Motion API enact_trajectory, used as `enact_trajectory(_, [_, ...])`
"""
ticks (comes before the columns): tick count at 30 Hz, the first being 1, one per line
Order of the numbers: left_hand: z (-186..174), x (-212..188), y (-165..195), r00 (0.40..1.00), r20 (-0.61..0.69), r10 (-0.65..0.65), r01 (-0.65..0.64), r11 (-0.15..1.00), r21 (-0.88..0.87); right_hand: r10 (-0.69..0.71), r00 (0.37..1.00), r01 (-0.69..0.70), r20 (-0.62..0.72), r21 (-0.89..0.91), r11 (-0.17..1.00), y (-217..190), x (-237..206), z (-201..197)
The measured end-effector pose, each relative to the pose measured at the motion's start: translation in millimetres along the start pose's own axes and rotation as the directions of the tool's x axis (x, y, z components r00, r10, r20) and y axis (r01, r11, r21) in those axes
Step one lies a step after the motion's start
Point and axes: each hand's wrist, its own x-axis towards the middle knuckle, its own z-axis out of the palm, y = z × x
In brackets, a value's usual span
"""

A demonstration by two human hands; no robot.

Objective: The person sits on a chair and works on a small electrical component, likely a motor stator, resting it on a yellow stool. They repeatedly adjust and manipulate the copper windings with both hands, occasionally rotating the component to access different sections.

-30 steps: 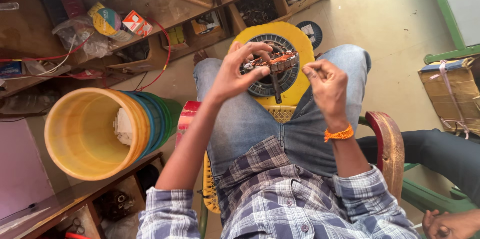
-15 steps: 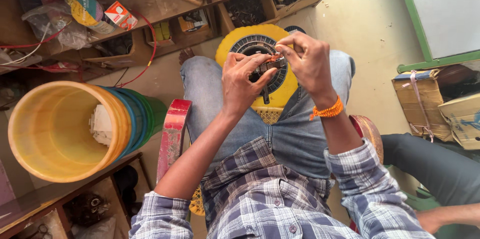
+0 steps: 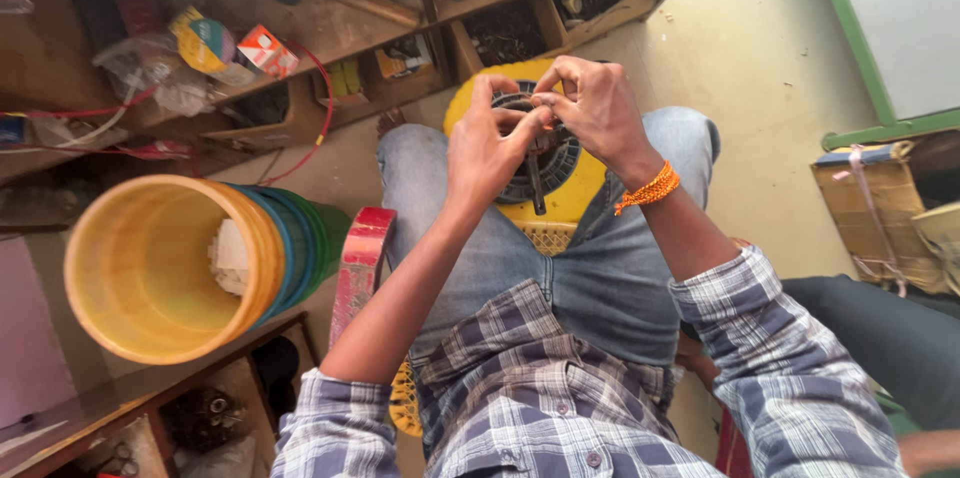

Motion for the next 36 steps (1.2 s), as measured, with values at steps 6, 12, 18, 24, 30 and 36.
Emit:
enact_trajectory(6, [9.6,45.8,-13.9,0.959,0.282,0.010,0.090,0.937,-0.338,-0.024,0.995,0.023,-0.096,-0.013,1.000,5.5,0.0,-10.1])
enact_trajectory(12, [-22.8,51.0,-27.3,0.838,0.484,0.254,0.024,0.868,-0.497,0.054,0.998,-0.056,-0.045,-0.035,0.998,-3.5,-26.2,-21.1])
enact_trajectory(18, [-37.0,53.0,-30.5,0.802,0.436,0.409,-0.340,0.912,-0.231,0.010,0.996,0.003,-0.090,0.149,0.989,-18.2,-64.8,15.4])
enact_trajectory(24, [-35.7,44.5,-33.8,0.795,0.397,0.459,-0.424,0.888,-0.178,0.204,0.965,-0.162,-0.165,0.233,0.959,4.9,-88.5,44.2])
enact_trajectory(30, [-32.5,32.7,-24.2,0.843,0.355,0.405,-0.387,0.914,-0.124,0.286,0.932,-0.204,-0.224,0.329,0.922,40.7,-109.3,31.6])
enact_trajectory(36, [-16.3,4.5,-4.2,0.792,0.232,0.565,-0.598,0.793,0.112,0.172,0.924,-0.151,-0.341,0.087,0.985,44.6,-104.1,-3.7])
